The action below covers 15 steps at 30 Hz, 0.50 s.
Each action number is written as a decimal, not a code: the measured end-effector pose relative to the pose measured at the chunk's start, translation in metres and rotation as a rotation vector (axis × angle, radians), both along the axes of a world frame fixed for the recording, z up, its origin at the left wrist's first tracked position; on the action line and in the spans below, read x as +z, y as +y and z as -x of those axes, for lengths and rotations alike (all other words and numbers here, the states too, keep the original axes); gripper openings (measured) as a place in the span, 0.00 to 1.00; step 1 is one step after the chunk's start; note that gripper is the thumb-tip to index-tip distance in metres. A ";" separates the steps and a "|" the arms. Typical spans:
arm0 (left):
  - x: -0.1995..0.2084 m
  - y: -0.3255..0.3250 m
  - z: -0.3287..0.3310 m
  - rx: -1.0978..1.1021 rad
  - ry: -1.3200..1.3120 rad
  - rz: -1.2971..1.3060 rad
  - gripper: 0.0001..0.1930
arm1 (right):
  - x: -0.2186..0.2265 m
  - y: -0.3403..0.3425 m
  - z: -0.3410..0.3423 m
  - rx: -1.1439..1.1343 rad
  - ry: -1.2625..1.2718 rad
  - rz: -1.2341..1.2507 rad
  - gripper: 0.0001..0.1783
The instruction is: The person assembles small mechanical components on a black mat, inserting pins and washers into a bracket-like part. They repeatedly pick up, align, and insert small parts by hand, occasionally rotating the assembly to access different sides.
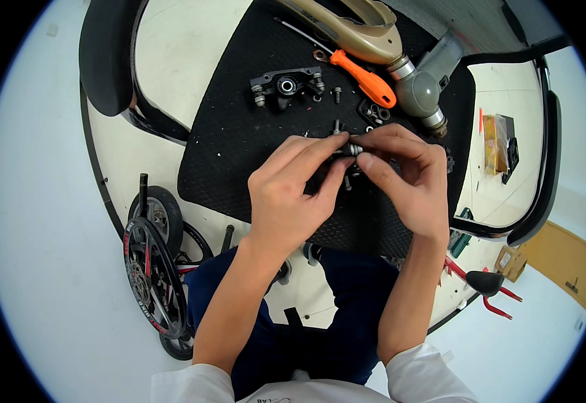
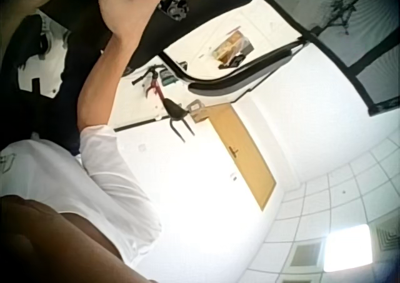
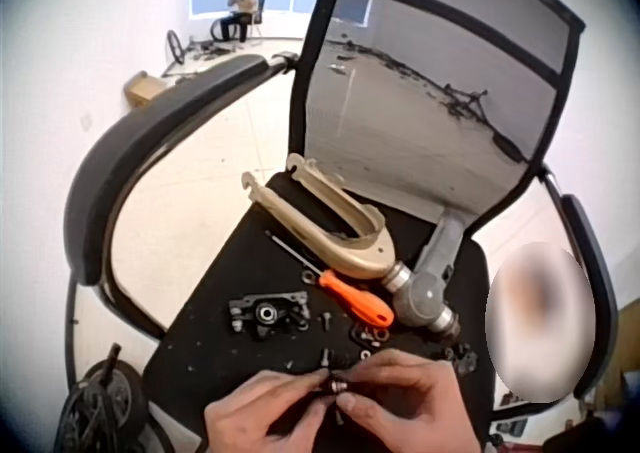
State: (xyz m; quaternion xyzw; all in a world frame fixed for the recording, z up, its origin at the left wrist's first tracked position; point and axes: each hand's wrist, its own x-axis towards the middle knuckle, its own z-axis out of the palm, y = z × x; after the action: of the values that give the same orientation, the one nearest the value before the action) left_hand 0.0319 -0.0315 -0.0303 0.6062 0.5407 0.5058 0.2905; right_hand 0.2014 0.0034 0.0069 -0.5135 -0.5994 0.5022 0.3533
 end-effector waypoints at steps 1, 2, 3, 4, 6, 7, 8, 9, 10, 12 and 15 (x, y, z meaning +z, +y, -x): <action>0.000 0.001 -0.001 -0.005 -0.011 0.001 0.19 | 0.001 -0.001 0.001 0.010 -0.041 -0.037 0.13; 0.001 0.001 -0.002 -0.009 -0.023 0.002 0.20 | 0.002 -0.003 0.003 0.020 -0.082 -0.073 0.15; 0.001 0.002 -0.003 -0.015 -0.035 0.002 0.21 | 0.003 -0.004 0.004 0.029 -0.124 -0.110 0.16; 0.002 0.002 -0.002 -0.032 -0.026 0.012 0.22 | 0.003 -0.006 0.005 0.025 -0.155 -0.130 0.18; 0.003 0.003 0.001 -0.068 -0.008 0.033 0.24 | 0.000 -0.008 0.005 0.008 -0.152 -0.159 0.18; 0.002 0.003 0.002 -0.082 -0.011 0.030 0.24 | -0.001 -0.008 0.006 -0.001 -0.151 -0.173 0.17; 0.001 0.003 0.003 -0.096 -0.014 0.026 0.24 | -0.002 -0.008 0.007 -0.019 -0.168 -0.192 0.17; 0.000 0.003 0.003 -0.110 -0.017 0.024 0.24 | -0.003 -0.008 0.009 -0.036 -0.186 -0.210 0.17; -0.001 0.003 0.004 -0.120 -0.045 0.033 0.23 | -0.004 -0.008 0.010 -0.053 -0.204 -0.228 0.16; -0.003 0.003 0.003 -0.137 -0.101 0.052 0.23 | -0.003 -0.009 0.011 -0.044 -0.228 -0.239 0.16; 0.000 0.002 0.002 -0.093 -0.256 0.189 0.22 | -0.002 -0.007 0.011 -0.048 -0.259 -0.253 0.15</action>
State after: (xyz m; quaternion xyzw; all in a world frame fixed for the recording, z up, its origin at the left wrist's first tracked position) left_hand 0.0295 -0.0291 -0.0299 0.5312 0.5159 0.5115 0.4359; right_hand 0.1907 -0.0040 0.0052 -0.5394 -0.6858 0.3442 0.3468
